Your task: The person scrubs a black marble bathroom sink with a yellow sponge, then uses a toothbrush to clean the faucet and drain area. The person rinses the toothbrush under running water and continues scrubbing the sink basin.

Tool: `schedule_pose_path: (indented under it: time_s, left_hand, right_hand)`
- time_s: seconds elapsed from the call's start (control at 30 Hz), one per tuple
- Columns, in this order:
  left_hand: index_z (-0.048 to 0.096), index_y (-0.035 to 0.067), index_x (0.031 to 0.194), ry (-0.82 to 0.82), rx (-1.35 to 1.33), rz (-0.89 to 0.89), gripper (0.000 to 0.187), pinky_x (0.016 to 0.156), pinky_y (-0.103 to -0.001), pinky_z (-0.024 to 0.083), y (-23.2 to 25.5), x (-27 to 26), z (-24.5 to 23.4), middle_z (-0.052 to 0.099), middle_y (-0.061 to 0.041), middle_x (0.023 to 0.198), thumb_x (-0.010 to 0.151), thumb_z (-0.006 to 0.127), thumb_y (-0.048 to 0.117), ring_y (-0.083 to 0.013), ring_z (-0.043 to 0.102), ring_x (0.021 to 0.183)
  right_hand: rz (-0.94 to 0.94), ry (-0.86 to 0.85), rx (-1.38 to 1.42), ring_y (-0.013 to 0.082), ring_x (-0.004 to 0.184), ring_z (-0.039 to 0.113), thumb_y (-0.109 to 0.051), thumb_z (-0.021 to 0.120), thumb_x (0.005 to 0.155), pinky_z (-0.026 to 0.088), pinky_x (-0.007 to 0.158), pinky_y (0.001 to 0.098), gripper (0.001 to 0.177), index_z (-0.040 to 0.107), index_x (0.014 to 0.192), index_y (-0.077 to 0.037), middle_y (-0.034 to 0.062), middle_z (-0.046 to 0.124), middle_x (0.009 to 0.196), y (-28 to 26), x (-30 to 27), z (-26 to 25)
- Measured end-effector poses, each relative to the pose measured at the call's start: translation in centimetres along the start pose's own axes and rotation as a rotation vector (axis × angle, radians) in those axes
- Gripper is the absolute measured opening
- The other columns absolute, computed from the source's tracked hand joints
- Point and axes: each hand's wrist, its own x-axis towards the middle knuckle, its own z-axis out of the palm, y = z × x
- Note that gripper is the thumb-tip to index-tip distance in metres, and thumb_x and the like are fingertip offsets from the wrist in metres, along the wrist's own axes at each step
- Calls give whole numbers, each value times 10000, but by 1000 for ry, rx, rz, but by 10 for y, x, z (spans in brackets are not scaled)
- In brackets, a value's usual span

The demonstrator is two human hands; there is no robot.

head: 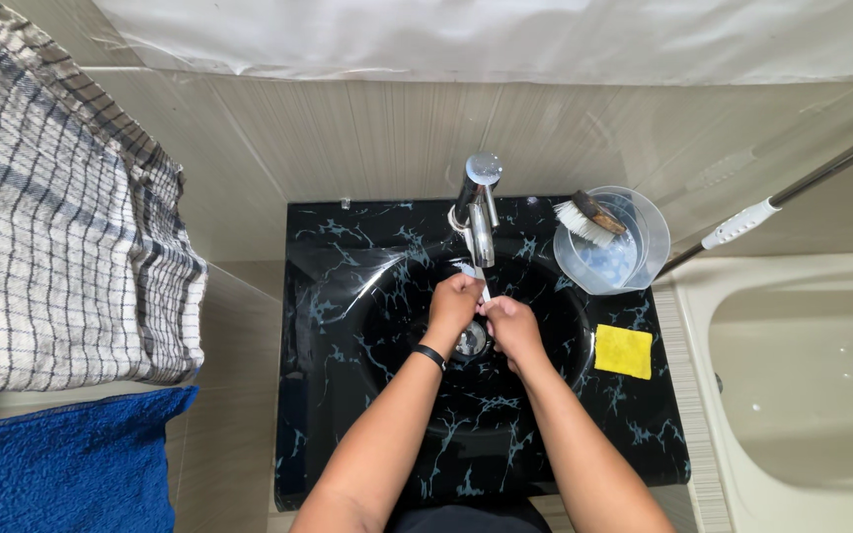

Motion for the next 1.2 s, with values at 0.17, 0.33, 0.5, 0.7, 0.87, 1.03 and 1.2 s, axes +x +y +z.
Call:
schedule_pose_path:
  time_s: [0.17,0.33,0.5,0.7,0.87,1.03,1.2]
  left_hand:
    - [749,51,895,128,356,40,230,651,-359,532,34,-4,14,739,-101,772,888,715,279,-204,696,671]
    - [736,83,912,136,352,32,194,661,-366,542,52,2,20,746,-88,797,867,716,271,-212,716,707]
    - [719,1,875,71,66,-32,226,626,-330,502,32,3,25,707,-65,744,946,731,216,-134,620,656]
    - [706,25,922,40,-326,-100,56,566,-284,490,24,30,35,682,-34,727,930,680,73,-116,591,605]
    - [703,-3,940,21,-352,-32,82,614,-268,505,21,35,31,691,-48,745,958,688,75,-115,620,646]
    - [728,42,1001,-2,-311,-129,89,621,-266,513,22,15,33,709,-34,784,925,687,60,-122,619,651]
    - [713,16,971,79,-264,-63,61,656,-265,533,21,24,35,725,-30,818,930,707,61,-103,651,710]
  right_hand:
    - [163,-142,443,59,424,355,-149,537,960,315,420,248,122,608,871,-104,-57,450,565,-11,10,-9]
    - [299,-305,736,43,412,337,-143,547,972,314,429,237,154,541,819,-163,-96,400,543,-26,40,-20]
    - [428,-387,830,49,399,338,-235,556,972,289,403,233,219,531,775,-143,-95,379,500,-16,33,-27]
    - [431,-372,778,42,380,307,-238,559,958,269,397,226,230,520,746,-158,-101,361,490,-27,58,-28]
    - [482,-347,706,50,376,315,-185,566,912,275,396,236,233,479,697,-163,-89,362,488,-39,70,-26]
    - [480,-360,758,52,373,329,-211,578,918,276,380,239,246,492,694,-158,-91,347,476,-12,47,-33]
    - [467,-367,788,54,387,343,-198,563,935,291,397,244,255,477,697,-173,-92,363,492,-17,68,-22]
